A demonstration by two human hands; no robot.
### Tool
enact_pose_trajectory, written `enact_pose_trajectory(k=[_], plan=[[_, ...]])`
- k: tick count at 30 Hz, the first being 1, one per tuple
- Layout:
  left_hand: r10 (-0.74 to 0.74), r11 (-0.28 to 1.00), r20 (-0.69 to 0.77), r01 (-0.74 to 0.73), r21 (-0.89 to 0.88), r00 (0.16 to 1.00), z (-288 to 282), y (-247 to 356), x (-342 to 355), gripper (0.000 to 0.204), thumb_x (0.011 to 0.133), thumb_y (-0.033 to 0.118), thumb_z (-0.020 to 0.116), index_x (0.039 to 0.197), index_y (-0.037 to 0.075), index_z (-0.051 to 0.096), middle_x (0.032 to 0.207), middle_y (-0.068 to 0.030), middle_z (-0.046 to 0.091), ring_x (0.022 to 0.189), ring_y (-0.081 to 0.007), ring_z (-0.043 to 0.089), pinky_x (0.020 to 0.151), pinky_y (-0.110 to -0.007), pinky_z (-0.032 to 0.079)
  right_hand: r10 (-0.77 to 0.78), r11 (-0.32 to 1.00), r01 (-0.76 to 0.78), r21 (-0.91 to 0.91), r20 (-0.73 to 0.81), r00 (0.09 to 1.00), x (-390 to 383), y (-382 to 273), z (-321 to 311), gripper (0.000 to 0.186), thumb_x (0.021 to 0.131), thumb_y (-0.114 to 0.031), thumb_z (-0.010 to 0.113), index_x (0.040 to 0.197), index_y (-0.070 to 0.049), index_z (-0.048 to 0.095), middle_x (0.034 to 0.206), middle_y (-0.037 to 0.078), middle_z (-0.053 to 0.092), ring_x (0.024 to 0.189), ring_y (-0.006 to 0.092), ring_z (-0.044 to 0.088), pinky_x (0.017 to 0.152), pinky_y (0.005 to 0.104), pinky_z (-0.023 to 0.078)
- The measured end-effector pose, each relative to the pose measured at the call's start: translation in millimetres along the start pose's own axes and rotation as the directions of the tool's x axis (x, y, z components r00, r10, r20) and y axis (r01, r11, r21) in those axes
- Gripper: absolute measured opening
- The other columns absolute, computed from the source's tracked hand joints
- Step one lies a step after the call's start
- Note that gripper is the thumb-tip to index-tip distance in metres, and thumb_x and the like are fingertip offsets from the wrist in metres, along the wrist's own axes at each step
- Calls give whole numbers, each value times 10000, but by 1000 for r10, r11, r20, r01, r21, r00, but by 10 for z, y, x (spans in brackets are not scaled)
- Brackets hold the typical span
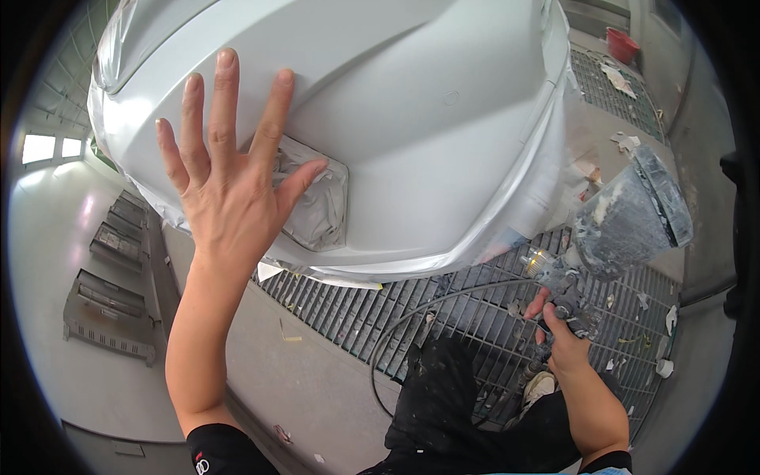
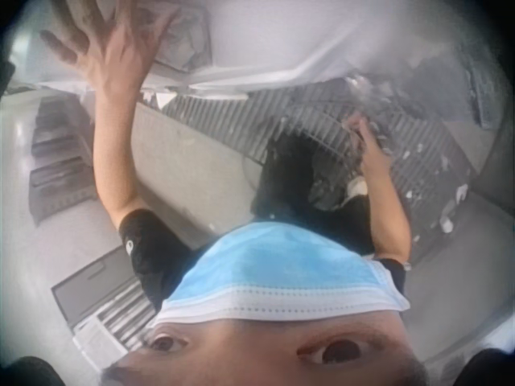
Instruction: The person uses a spray gun to apply paint to a car bumper in a paint booth. They move the spray gun across the surface, pause to touch the bumper, and continue spraying different sections.
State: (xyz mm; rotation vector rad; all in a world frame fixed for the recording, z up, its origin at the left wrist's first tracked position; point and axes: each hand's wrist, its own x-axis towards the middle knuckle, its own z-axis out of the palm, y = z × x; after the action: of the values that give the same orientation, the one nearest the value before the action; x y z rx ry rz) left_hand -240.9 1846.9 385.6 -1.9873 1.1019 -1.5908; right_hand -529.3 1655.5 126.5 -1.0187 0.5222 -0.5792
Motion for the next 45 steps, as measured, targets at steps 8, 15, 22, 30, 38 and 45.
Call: enact_pose_trajectory(k=[8,15,22,30,38,45], plan=[[21,1000,-1,-21,-9,1000,50,88,15,767,858,734,618,1526,367,537,1701,-97,263,1564,-329,214,1269,-510,101,7,1000,-7,26,14,1000,86,33,-64,335,989,-175,702,1265,-23,587,972,84,696,918,192,678,534,249,438],[60,998,-41,-59,5,997,-1,17,-165,712,878,742,586,1479,360,596,1681,-100,311,1547,-330,241,1269,-503,110,7,1000,-8,29,16,1000,79,22,-69,339,983,-171,706,1263,-18,590,971,88,698,919,197,683,531,255,449],[47,999,-29,-47,-10,998,66,71,-47,712,873,731,601,1484,366,587,1677,-82,317,1550,-327,248,1277,-498,112,40,999,-40,-29,-9,999,66,10,-60,320,989,-231,690,1239,-56,592,945,53,676,924,178,671,517,263,430],[32,999,-24,-32,-5,999,-72,-46,-53,724,775,621,750,1458,440,592,1691,-47,288,1551,-308,253,1271,-518,186,36,999,-36,-21,-2,999,53,13,-65,311,993,-208,685,1246,-48,598,953,63,686,930,183,676,525,267,437],[58,998,23,-58,1,998,-100,-25,-35,744,753,605,748,1459,424,595,1690,-49,292,1547,-318,256,1266,-524,207,13,1000,-13,-2,0,1000,59,14,-52,304,990,-144,683,1257,-22,601,966,85,704,915,186,682,532,261,453],[43,999,39,-42,-34,998,-58,-77,-41,732,768,636,715,1453,402,609,1696,-37,284,1558,-316,235,1275,-514,191,29,1000,-29,11,5,1000,64,7,-45,299,985,-132,686,1251,-22,602,955,83,708,903,182,684,528,256,452]])
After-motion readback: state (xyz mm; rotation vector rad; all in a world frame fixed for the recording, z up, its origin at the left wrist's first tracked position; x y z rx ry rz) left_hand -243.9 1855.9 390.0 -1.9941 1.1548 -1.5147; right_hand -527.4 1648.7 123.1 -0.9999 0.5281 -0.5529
